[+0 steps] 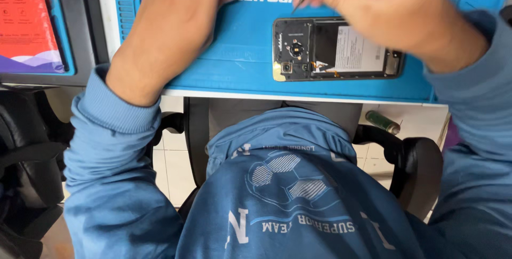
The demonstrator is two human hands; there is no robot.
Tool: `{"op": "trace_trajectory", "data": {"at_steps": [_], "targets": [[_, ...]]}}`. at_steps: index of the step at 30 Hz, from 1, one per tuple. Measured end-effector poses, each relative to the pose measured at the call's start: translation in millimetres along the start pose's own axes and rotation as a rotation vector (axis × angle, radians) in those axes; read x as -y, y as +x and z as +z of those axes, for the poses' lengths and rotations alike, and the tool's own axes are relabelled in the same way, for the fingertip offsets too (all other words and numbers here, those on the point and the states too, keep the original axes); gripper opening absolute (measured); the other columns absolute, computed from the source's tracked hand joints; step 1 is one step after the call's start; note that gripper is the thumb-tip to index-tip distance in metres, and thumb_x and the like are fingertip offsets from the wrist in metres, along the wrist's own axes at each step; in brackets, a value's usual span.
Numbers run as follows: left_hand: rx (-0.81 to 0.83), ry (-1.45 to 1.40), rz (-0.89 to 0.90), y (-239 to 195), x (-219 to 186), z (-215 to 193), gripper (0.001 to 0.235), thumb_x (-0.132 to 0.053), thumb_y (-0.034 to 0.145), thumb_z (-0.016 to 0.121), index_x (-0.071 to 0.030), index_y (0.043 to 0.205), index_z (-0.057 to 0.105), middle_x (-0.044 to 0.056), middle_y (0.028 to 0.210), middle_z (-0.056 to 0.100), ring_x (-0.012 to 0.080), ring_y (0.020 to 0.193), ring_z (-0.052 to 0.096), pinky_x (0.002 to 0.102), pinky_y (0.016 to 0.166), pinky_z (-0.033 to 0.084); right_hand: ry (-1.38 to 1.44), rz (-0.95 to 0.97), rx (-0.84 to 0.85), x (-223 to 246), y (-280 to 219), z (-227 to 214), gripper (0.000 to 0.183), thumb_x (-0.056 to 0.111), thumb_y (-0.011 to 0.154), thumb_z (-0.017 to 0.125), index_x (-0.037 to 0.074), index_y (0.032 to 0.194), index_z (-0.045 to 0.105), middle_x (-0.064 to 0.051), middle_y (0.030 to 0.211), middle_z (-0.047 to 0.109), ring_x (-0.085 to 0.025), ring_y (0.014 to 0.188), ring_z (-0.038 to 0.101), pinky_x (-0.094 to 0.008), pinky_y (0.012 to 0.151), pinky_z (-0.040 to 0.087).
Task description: The person uses a screwdriver and tweezers to remove screws and small components from a disassembled smartphone placed on a blue anti-static mat. The person then picks up a second smartphone, briefly inspects it, and places it back on the mat.
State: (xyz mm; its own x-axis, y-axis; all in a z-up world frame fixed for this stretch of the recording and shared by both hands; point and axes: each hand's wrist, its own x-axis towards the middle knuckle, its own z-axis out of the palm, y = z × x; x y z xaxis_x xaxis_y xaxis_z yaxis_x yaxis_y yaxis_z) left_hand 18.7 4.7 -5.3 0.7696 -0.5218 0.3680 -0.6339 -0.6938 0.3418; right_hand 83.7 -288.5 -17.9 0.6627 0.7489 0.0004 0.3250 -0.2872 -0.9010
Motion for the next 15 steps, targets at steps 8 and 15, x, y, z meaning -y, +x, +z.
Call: {"op": "trace_trajectory", "data": {"at_steps": [8, 15], "targets": [[0.017, -0.132, 0.048, -8.5, -8.3, -9.8, 0.027, 0.002, 0.102, 0.064, -0.003, 0.128, 0.058, 0.012, 0.116, 0.062, 0.032, 0.098, 0.065, 0.04, 0.085, 0.054, 0.093, -0.118, -0.052, 8.0, 4.6, 16.0, 0.014, -0.012, 0.106, 0.054, -0.017, 0.119, 0.05, -0.016, 0.119, 0.064, -0.025, 0.105, 0.074, -0.029, 0.092, 0.064], [0.039, 0.052, 0.135, -5.7, -15.5, -10.4, 0.023, -0.007, 0.094, 0.074, -0.006, 0.117, 0.074, 0.007, 0.108, 0.065, 0.0238, 0.094, 0.065, 0.035, 0.08, 0.053, 0.004, -0.169, -0.007, 8.0, 2.3, 14.1, 0.009, -0.02, 0.108, 0.054, -0.017, 0.117, 0.053, -0.019, 0.119, 0.066, -0.027, 0.108, 0.076, -0.03, 0.095, 0.065]]}}
